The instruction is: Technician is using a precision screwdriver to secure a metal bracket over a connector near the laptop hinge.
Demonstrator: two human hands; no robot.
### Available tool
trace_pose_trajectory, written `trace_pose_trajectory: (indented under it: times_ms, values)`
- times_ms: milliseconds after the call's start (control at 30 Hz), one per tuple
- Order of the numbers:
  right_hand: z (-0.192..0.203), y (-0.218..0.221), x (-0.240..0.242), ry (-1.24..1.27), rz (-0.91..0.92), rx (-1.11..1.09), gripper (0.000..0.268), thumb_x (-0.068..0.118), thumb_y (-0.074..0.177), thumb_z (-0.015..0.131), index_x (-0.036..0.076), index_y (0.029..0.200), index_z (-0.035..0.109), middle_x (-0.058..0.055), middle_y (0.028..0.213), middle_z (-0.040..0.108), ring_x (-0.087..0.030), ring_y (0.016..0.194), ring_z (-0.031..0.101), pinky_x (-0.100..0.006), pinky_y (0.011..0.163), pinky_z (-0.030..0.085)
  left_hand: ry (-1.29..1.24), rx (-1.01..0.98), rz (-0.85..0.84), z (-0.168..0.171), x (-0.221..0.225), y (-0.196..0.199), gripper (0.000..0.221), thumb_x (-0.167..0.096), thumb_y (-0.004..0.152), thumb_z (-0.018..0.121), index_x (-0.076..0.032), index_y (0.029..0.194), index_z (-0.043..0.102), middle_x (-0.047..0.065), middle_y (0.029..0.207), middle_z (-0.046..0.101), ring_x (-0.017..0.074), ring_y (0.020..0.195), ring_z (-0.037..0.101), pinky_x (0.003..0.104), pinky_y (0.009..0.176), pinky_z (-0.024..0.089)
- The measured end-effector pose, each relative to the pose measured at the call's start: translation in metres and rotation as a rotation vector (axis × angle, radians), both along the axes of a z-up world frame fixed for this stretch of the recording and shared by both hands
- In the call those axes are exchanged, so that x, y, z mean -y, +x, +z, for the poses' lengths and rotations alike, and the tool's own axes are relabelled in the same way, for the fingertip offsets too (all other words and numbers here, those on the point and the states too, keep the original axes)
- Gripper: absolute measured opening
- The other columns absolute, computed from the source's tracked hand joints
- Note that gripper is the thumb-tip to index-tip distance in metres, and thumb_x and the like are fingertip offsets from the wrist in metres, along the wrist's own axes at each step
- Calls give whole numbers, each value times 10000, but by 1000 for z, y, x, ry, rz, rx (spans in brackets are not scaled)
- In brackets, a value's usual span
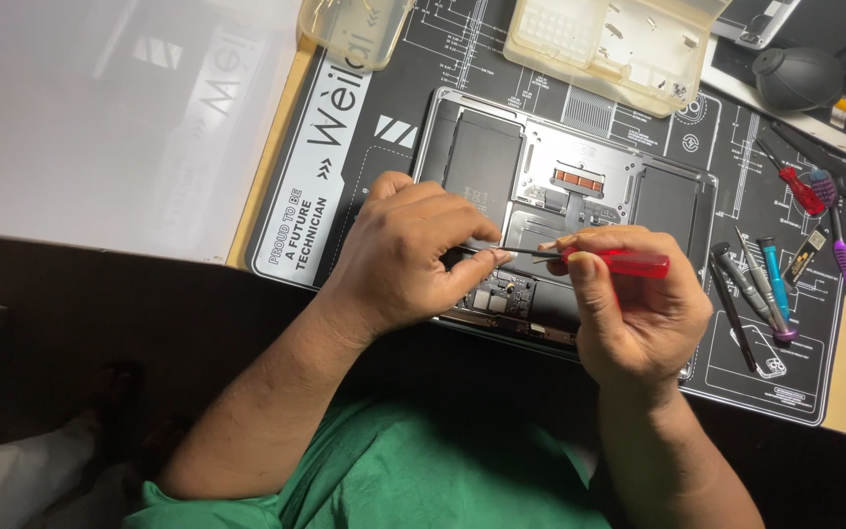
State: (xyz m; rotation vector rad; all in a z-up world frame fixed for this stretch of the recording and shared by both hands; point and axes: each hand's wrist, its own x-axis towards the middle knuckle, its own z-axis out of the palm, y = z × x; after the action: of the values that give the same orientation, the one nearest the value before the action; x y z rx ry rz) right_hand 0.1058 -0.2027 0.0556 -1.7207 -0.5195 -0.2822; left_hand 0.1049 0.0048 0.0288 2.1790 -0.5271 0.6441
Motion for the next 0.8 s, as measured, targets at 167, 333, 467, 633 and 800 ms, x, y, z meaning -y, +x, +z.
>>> trace_pose_trajectory:
  times_ms: [167, 333, 467, 633, 800]
  values:
    - [3, -4, 6, 19, -22, 21, 136, 81, 1040, 610, -47, 1063, 574, -199, 978, 661, -303, 869, 739, -339, 764, 659, 2, 21, 60, 13, -3, -9, 191, -293, 873, 813, -147, 966, 732, -39, 886, 744, 176, 815, 661, 378, 793, 352]
    - [-4, -19, 9, 22, 11, 26, 165, 92, 1024, 595, -63, 1053, 548, -234, 961, 631, -333, 846, 724, -375, 817, 669, -103, 127, 163, 19, -10, -45, 95, -39, 936, 628, -65, 999, 694, 50, 877, 721, 216, 757, 618, 356, 778, 355]
    - [-14, -19, 6, -73, 140, 148, 82, 11, 988, 599, -64, 1019, 585, -193, 931, 653, -328, 833, 733, -380, 801, 672, -151, 241, 324, -17, -3, -79, 104, -57, 953, 625, -38, 952, 727, 39, 770, 687, 177, 621, 579, 316, 613, 423]
    - [-13, -16, -8, -95, 269, 193, 124, -45, 996, 593, -29, 1111, 549, -160, 976, 648, -310, 866, 727, -391, 830, 683, -693, -400, 233, -37, 28, -117, 242, -196, 916, 667, -69, 711, 639, 13, 616, 592, 112, 529, 514, 256, 499, 386]
    - [-2, -14, -28, -223, 310, 100, 77, 6, 1008, 558, -68, 995, 543, -209, 887, 637, -299, 799, 706, -340, 754, 597, -1059, -1109, -56, -57, 35, -98, 402, -426, 903, 653, -38, 814, 706, 79, 637, 691, 148, 438, 572, 236, 462, 455]
